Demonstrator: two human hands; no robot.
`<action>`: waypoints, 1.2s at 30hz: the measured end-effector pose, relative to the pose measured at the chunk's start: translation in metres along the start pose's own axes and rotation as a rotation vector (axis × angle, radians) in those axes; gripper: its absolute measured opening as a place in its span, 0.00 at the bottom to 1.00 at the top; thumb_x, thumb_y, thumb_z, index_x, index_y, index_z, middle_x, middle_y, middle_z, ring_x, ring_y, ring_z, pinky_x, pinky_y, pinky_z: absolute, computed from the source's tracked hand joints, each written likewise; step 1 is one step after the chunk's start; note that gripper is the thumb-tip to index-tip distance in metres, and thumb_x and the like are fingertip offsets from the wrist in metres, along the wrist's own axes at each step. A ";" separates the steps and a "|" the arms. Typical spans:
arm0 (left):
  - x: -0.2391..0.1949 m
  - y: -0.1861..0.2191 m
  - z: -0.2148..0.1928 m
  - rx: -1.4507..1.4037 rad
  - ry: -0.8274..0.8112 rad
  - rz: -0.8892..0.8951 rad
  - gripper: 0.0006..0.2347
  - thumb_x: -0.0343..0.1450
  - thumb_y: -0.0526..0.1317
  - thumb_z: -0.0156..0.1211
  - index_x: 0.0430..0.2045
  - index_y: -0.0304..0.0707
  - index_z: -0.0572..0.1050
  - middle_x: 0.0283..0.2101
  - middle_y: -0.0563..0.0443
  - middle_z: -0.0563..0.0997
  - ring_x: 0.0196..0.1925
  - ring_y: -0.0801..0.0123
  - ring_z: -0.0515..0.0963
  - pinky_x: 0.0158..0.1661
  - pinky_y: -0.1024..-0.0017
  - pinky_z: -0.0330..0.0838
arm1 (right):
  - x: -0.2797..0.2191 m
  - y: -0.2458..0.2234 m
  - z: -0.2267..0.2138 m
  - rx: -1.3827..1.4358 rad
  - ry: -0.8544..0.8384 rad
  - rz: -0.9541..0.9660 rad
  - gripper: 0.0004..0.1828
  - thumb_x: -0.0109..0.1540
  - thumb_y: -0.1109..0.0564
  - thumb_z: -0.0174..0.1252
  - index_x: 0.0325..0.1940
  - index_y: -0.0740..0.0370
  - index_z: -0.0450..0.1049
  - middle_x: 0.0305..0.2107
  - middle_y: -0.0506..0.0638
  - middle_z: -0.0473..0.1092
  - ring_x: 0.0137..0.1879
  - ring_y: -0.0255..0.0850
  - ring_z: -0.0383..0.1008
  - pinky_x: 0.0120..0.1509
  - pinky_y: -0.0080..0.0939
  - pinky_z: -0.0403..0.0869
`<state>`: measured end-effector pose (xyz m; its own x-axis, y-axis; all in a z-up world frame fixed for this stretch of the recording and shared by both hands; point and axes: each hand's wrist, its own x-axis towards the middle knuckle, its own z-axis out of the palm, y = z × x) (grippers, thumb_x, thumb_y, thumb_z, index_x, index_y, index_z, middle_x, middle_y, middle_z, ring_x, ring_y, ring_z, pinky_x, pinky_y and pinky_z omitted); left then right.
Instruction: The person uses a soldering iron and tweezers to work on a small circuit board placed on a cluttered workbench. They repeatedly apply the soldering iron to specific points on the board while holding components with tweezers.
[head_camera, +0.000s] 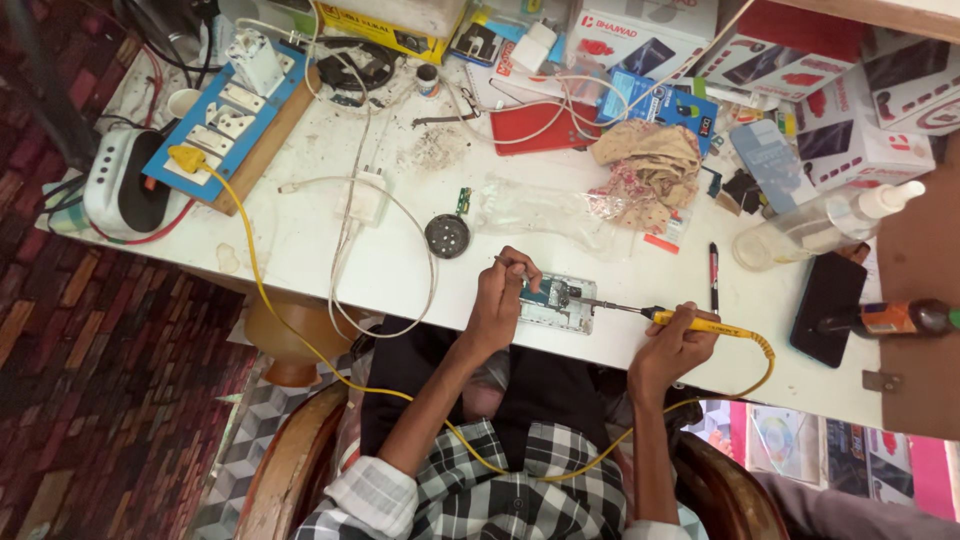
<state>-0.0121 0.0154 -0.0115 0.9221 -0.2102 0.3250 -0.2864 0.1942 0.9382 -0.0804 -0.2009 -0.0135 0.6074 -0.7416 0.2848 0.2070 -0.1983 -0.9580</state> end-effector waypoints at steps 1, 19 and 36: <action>0.000 -0.001 0.000 -0.014 -0.011 -0.052 0.16 0.83 0.45 0.36 0.37 0.32 0.69 0.29 0.50 0.75 0.30 0.74 0.69 0.36 0.73 0.67 | 0.000 0.000 0.000 -0.002 0.002 0.011 0.10 0.77 0.57 0.47 0.44 0.64 0.61 0.24 0.47 0.63 0.26 0.30 0.61 0.31 0.31 0.62; 0.003 -0.009 0.000 -0.039 0.047 -0.044 0.20 0.83 0.51 0.36 0.32 0.35 0.71 0.26 0.55 0.77 0.19 0.84 0.57 0.22 0.78 0.54 | 0.003 -0.002 0.003 0.059 0.033 0.063 0.09 0.75 0.58 0.46 0.43 0.64 0.60 0.24 0.47 0.62 0.25 0.31 0.60 0.30 0.31 0.63; 0.011 0.020 -0.011 0.088 -0.090 -0.008 0.14 0.85 0.43 0.36 0.55 0.31 0.67 0.32 0.53 0.78 0.25 0.81 0.64 0.33 0.77 0.65 | 0.007 0.007 0.003 0.145 0.060 0.103 0.05 0.73 0.61 0.46 0.44 0.64 0.60 0.30 0.47 0.65 0.26 0.30 0.61 0.29 0.32 0.64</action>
<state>-0.0049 0.0279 0.0089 0.8985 -0.2975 0.3227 -0.3041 0.1084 0.9465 -0.0722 -0.2053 -0.0185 0.5853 -0.7907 0.1793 0.2571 -0.0287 -0.9660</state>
